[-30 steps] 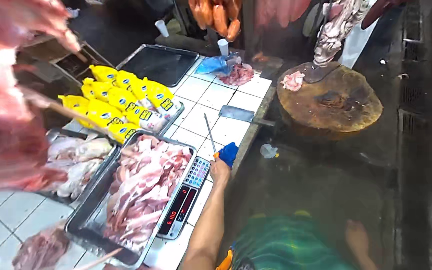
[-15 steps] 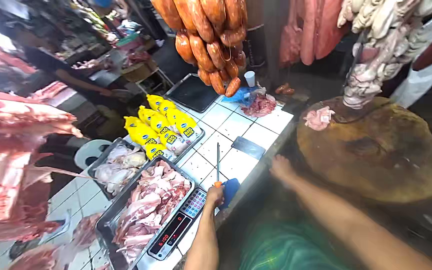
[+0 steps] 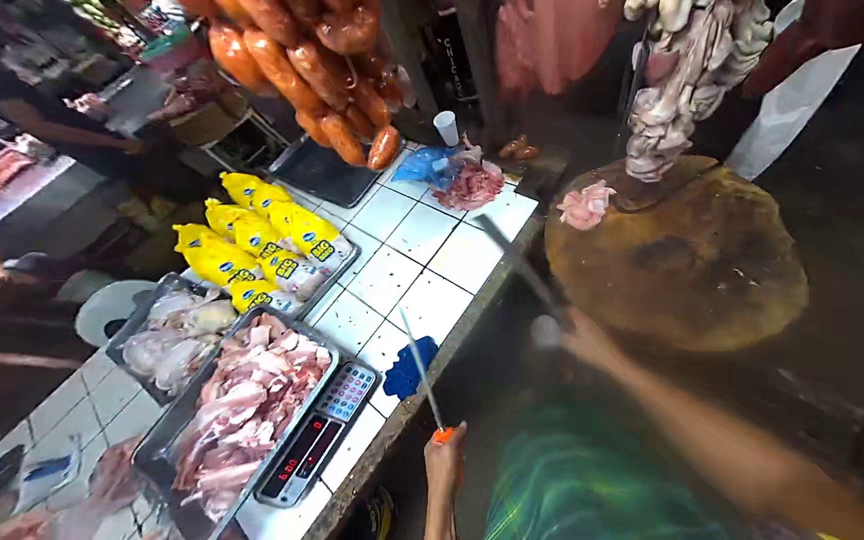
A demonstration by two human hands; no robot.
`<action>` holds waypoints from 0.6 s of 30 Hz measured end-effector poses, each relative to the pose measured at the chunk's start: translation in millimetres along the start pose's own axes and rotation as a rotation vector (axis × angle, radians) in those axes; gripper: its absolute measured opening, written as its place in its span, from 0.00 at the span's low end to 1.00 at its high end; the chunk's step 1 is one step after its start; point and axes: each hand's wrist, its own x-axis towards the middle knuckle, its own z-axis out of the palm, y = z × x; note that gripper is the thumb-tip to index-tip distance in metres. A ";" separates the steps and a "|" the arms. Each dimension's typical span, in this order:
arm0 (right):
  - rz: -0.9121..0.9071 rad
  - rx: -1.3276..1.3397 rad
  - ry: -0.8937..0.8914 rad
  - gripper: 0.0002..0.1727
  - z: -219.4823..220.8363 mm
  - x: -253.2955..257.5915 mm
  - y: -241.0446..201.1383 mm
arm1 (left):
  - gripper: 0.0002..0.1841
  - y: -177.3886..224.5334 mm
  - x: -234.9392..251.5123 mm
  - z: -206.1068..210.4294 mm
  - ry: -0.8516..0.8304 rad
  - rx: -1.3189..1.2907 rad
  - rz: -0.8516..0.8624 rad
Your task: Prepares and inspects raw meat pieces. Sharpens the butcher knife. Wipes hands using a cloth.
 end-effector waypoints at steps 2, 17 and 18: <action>0.086 0.045 0.080 0.37 -19.2 -44.5 33.5 | 0.15 -22.5 -6.4 -1.0 0.033 0.078 0.005; -0.071 -0.227 0.149 0.23 -7.9 -194.4 103.0 | 0.23 -7.3 25.5 8.2 0.185 0.401 0.320; -0.145 -0.279 0.143 0.21 -7.0 -196.4 102.5 | 0.24 -2.2 28.1 13.0 0.201 0.431 0.316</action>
